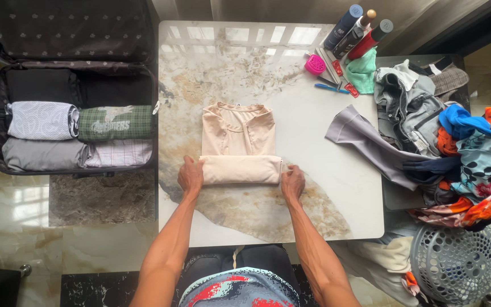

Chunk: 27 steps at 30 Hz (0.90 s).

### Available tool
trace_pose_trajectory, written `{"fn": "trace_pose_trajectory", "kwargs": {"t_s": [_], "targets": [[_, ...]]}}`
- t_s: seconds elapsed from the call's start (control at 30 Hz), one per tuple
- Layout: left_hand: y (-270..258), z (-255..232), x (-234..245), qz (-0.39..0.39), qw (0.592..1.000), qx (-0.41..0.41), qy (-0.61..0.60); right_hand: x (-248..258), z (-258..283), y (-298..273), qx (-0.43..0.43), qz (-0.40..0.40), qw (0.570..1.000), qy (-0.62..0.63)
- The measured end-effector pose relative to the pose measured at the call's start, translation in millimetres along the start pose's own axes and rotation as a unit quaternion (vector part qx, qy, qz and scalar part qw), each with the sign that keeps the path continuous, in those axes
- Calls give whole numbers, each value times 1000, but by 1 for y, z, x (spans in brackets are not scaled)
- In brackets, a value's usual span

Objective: The person packs a suitcase by placing a rolled garment inside and then folding a t-shirt on a table before rolling it up.

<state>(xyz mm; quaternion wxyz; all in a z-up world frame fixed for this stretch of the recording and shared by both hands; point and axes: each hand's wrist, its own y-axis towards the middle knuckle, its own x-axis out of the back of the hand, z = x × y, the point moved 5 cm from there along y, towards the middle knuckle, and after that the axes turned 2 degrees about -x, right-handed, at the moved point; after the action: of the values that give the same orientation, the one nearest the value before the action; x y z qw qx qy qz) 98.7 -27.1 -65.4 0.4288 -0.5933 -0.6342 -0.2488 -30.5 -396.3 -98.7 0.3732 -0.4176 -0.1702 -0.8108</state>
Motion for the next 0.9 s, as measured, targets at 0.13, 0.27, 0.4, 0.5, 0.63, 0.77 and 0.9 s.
{"fn": "trace_pose_trajectory", "kwargs": {"t_s": [0.13, 0.27, 0.4, 0.5, 0.63, 0.77, 0.9], "targets": [[-14, 2, -4, -131, 986, -67, -77, 0, 10, -3, -74, 7, 993, 90], [-36, -8, -81, 204, 833, 105, -504, -51, 42, -21, -207, 274, 863, 371], [-46, -13, -101, 269, 753, 163, -578, -75, 57, -27, -269, 344, 771, 463], [-29, 4, -82, 168, 737, 207, -622, -63, 40, -11, -305, 242, 762, 518], [-19, 14, -32, 71, 792, 105, -597, -40, 37, -4, -253, 203, 798, 508], [-38, -13, 17, -38, 971, -180, -155, 0, 51, -19, 31, 94, 987, 127], [-54, -32, 22, 18, 949, -310, -42, 12, 72, -45, 194, 54, 974, -101]]}}
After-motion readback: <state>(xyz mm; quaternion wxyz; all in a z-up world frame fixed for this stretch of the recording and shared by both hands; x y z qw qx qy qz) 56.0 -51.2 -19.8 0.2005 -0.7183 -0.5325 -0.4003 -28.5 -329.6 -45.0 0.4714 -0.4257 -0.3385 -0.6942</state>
